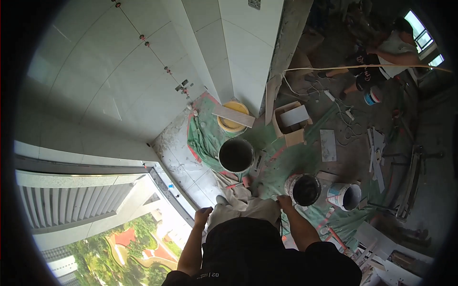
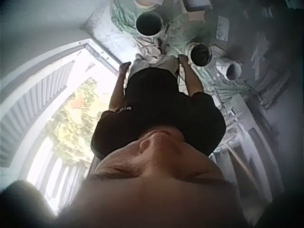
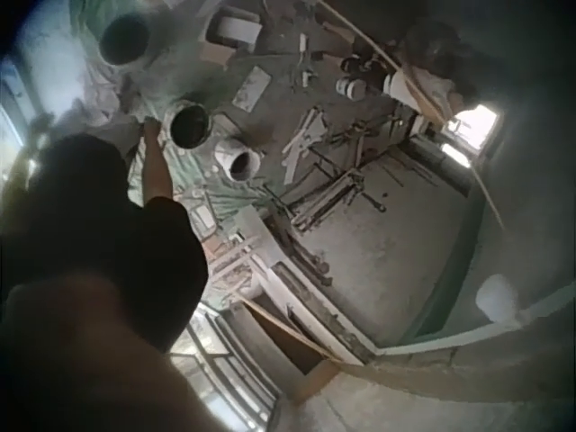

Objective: Applying mortar to a tile and fixing it to a wall surface.

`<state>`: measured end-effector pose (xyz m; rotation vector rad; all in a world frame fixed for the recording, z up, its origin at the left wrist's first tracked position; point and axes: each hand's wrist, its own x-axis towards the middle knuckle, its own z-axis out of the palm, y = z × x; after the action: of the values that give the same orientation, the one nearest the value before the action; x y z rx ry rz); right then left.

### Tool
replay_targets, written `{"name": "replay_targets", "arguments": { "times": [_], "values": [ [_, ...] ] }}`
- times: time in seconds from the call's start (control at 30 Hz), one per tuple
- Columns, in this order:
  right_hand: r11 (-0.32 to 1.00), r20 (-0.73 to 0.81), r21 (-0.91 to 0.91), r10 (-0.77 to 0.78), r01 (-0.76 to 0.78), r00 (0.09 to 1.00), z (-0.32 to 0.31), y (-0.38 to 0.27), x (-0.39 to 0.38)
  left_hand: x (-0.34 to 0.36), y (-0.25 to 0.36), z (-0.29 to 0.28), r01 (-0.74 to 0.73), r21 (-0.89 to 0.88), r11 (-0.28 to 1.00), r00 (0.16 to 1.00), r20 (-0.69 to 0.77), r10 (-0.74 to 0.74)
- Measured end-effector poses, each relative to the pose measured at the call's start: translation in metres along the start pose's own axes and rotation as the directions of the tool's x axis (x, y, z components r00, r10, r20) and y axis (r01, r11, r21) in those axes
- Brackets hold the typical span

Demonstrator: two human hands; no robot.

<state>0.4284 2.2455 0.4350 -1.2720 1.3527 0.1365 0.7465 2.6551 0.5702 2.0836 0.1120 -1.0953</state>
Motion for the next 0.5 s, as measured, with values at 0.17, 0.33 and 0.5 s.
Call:
{"name": "replay_targets", "arguments": {
  "times": [0.17, 0.33, 0.5],
  "values": [
    [0.950, 0.133, -0.228, 0.249, -0.215, 0.959, 0.009, -0.009, 0.049, -0.019, -0.018, 0.044, 0.020, 0.076, 0.997, 0.932, -0.361, 0.008],
    [0.963, 0.149, 0.104, 0.232, -0.248, 0.961, 0.059, -0.051, 0.198, 0.034, -0.084, 0.110, 0.314, 0.139, 0.939, 0.946, -0.133, -0.297],
    [0.961, 0.100, 0.214, 0.158, -0.176, 0.982, 0.133, -0.082, 0.381, 0.113, -0.151, 0.145, 0.053, 0.643, 0.764, 0.998, -0.063, -0.016]
  ]
}}
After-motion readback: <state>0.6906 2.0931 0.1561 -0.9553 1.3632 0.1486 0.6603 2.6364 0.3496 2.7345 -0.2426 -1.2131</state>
